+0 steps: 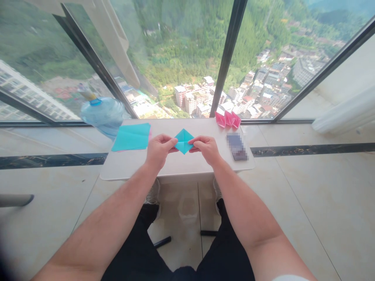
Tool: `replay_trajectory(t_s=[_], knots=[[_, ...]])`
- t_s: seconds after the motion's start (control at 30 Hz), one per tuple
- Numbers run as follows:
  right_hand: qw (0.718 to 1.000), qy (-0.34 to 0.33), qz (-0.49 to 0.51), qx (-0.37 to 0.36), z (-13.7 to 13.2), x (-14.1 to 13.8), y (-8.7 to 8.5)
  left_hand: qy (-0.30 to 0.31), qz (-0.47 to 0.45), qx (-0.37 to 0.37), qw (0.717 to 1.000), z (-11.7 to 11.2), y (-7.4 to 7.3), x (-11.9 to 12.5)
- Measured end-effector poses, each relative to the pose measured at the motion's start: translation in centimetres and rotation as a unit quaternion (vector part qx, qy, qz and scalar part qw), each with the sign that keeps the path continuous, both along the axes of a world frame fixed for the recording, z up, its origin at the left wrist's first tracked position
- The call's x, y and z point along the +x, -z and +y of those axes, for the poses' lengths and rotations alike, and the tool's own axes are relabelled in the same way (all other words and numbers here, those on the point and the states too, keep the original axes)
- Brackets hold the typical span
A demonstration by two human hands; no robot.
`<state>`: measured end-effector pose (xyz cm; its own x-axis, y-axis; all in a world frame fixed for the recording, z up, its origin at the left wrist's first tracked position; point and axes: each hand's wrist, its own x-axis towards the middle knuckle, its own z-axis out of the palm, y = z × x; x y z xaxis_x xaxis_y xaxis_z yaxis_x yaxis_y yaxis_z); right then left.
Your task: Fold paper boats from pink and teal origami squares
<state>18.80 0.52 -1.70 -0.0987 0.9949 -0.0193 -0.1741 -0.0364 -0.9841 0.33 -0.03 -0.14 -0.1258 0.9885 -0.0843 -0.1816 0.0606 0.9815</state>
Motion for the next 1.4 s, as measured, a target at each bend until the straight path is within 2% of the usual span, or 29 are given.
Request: replay_trajectory(t_s=[0.13, 0.3, 0.5, 0.63, 0.73, 0.87, 1.23, 1.4], knots=[[0.999, 0.014, -0.029, 0.025, -0.1, -0.3, 0.0, -0.001, -0.01, 0.006, 1.0, 0.1, 0.3, 0.2], [0.999, 0.032, -0.025, 0.013, 0.1, -0.8, 0.0, -0.028, -0.004, 0.016, 0.999, 0.1, 0.5, 0.3], [0.999, 0.044, -0.02, 0.006, -0.1, -1.4, 0.0, 0.05, -0.008, -0.032, 0.998, -0.2, 0.7, 0.8], [1.0, 0.025, 0.0, 0.009, -0.4, -1.2, -0.4, 0.04, -0.036, -0.04, 0.998, 0.1, 0.8, 0.8], [0.998, 0.024, -0.002, 0.049, -0.5, -0.9, -0.7, 0.039, -0.079, -0.053, 0.995, 0.3, 1.0, 0.5], [0.994, 0.037, -0.052, 0.093, -0.2, -0.7, -0.5, 0.059, -0.099, -0.064, 0.991, 0.5, 1.2, 0.4], [0.986, 0.112, -0.072, 0.105, -0.4, -1.7, 0.0, 0.091, -0.101, -0.075, 0.988, 0.1, 0.6, 1.0], [0.994, 0.093, -0.019, 0.052, -0.6, -1.8, -0.4, 0.064, -0.082, -0.06, 0.993, 0.1, 0.8, 0.9]])
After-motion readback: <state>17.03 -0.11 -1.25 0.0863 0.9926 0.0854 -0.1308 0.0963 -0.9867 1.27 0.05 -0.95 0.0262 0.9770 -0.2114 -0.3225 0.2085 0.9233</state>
